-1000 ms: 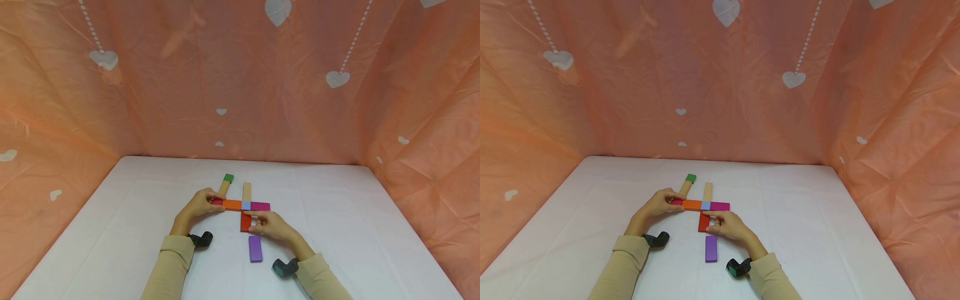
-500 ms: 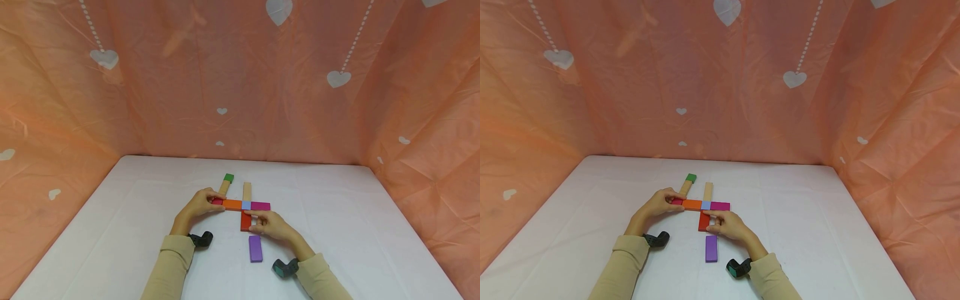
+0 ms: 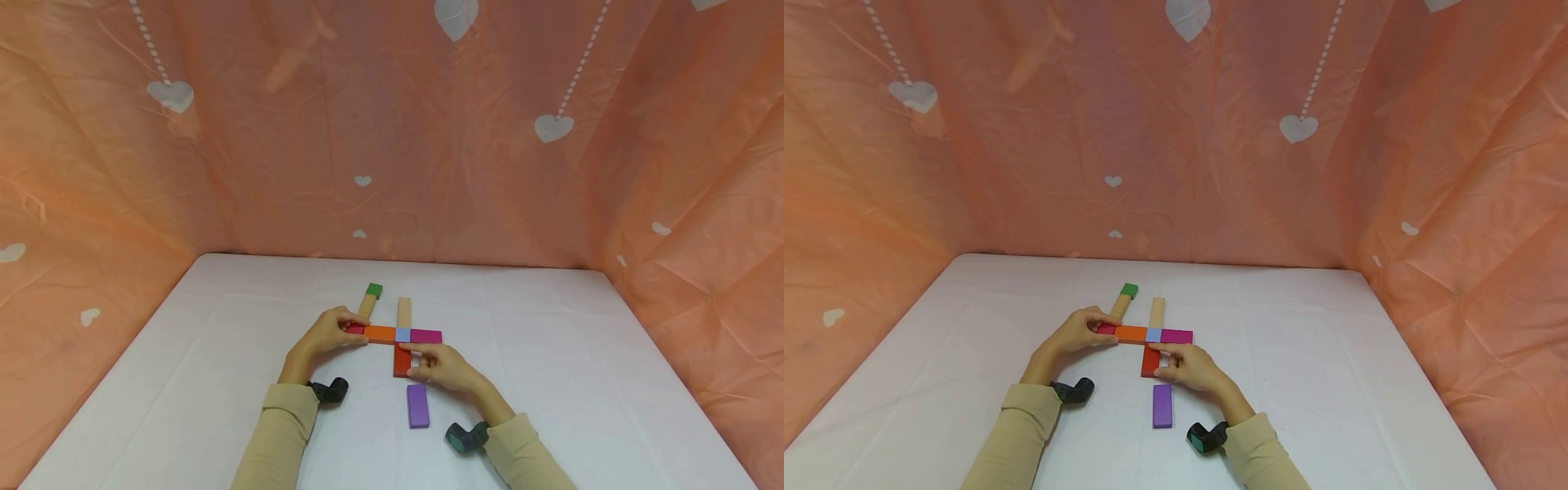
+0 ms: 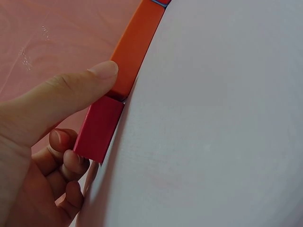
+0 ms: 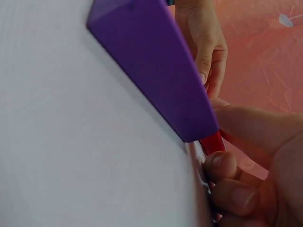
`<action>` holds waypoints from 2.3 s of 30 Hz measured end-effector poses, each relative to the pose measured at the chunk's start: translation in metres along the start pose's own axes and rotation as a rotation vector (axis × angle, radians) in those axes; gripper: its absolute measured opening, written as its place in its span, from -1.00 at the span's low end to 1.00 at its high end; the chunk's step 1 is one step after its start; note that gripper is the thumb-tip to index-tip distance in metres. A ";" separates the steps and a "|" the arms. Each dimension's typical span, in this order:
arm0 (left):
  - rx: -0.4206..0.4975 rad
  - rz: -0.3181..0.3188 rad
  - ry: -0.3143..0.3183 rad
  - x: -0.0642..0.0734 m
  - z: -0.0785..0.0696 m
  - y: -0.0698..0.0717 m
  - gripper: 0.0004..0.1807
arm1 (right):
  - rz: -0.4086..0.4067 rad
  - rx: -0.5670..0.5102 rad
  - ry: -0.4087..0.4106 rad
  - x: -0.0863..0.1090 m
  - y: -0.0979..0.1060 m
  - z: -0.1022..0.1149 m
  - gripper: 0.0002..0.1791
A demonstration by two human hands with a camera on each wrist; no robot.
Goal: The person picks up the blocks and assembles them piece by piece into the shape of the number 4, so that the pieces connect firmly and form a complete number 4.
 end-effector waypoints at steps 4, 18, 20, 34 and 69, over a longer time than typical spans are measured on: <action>0.002 0.000 0.000 0.000 0.000 0.000 -0.66 | 0.002 -0.011 0.025 0.001 0.001 0.001 -0.44; 0.010 0.000 0.005 0.001 -0.001 0.001 -0.66 | 0.030 -0.018 0.070 0.005 0.003 0.004 -0.51; 0.010 0.001 0.004 0.001 -0.001 0.001 -0.66 | 0.032 -0.011 0.070 0.005 0.003 0.002 -0.52; 0.007 0.003 0.025 0.000 0.002 0.000 -0.66 | 0.066 -0.005 0.127 0.018 0.005 0.003 -0.54; 0.002 -0.007 0.026 0.001 0.001 0.000 -0.67 | 0.275 -0.027 0.171 0.046 -0.006 -0.004 -0.43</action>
Point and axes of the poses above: each hand's wrist, its own x-axis away from the middle knuckle, its own y-axis out of the back of the hand, z = x × y, the point moved 7 cm from there along -x, towards the middle knuckle, and after that the axes turned 13 degrees about -y, right-handed, at the moved point
